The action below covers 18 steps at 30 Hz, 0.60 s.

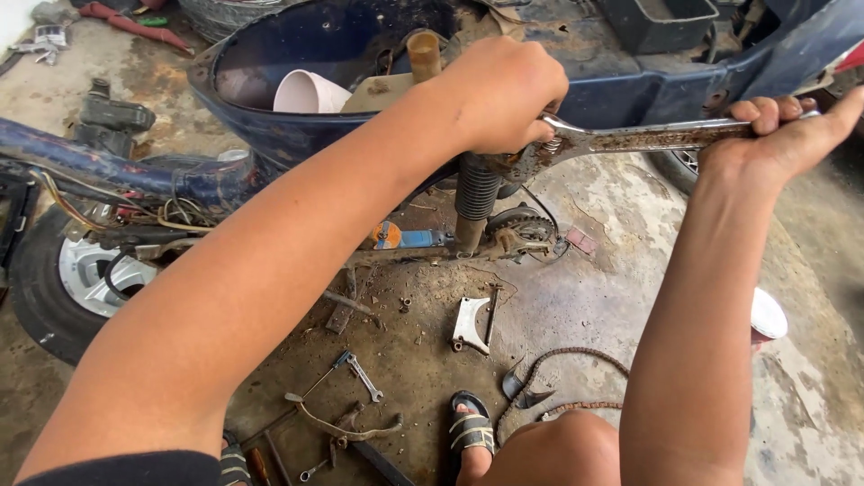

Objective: The person uses a wrench to loosen and remove a bolt from the rear shock absorber of a motorcycle. They then use a hammer to strike a metal component near the rear wheel and chain area.

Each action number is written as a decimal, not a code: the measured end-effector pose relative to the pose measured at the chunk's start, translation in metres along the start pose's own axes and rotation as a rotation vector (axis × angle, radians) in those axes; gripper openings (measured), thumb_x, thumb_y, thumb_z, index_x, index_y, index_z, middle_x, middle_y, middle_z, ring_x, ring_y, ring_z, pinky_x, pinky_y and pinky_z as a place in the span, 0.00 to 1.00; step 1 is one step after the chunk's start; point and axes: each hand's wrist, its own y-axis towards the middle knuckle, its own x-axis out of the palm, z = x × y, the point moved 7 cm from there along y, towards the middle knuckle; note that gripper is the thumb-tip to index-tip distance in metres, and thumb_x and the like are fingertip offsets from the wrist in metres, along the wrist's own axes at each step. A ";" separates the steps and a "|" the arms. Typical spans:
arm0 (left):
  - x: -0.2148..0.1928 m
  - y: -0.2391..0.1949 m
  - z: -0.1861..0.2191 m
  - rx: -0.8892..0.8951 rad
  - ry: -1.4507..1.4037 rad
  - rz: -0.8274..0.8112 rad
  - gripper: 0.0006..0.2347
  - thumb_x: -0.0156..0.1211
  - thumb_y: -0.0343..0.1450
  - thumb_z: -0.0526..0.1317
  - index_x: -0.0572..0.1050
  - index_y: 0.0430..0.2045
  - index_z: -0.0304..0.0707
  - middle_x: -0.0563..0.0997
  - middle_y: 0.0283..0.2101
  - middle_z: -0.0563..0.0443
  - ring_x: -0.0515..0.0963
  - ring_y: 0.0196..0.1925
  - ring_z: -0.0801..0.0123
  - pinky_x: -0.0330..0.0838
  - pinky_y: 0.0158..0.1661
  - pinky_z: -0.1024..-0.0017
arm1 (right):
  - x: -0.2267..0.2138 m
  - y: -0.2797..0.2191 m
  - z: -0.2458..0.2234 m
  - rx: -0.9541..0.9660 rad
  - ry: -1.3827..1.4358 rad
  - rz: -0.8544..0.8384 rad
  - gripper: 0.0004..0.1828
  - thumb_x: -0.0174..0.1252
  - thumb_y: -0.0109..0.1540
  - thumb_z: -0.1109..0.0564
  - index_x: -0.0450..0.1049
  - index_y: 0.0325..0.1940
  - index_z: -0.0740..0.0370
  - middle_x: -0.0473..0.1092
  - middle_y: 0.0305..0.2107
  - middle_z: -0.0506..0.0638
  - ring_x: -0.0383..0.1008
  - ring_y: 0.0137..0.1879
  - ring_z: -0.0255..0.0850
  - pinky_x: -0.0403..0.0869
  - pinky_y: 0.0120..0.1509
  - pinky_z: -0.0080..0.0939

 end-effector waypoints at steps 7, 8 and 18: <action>-0.001 0.004 0.000 0.018 0.092 -0.017 0.12 0.68 0.72 0.52 0.83 0.41 0.46 0.85 0.40 0.47 0.83 0.40 0.46 0.79 0.36 0.49 | -0.011 0.007 -0.009 -0.061 -0.053 0.047 0.20 0.64 0.50 0.47 0.64 0.23 0.63 0.57 0.13 0.47 0.49 0.15 0.36 0.54 0.19 0.41; -0.001 0.004 0.002 0.021 0.120 -0.069 0.12 0.66 0.74 0.54 0.79 0.33 0.47 0.83 0.35 0.49 0.82 0.36 0.49 0.78 0.33 0.52 | -0.014 0.006 -0.010 -0.058 -0.043 0.061 0.19 0.64 0.52 0.49 0.64 0.22 0.62 0.58 0.12 0.47 0.50 0.15 0.36 0.53 0.19 0.39; -0.022 -0.031 -0.025 0.096 -0.376 0.048 0.11 0.67 0.75 0.49 0.77 0.40 0.44 0.65 0.49 0.41 0.70 0.53 0.48 0.66 0.48 0.51 | 0.057 0.122 0.002 -0.009 -0.085 -0.433 0.14 0.56 0.62 0.71 0.66 0.24 0.63 0.55 0.17 0.49 0.54 0.22 0.36 0.64 0.29 0.40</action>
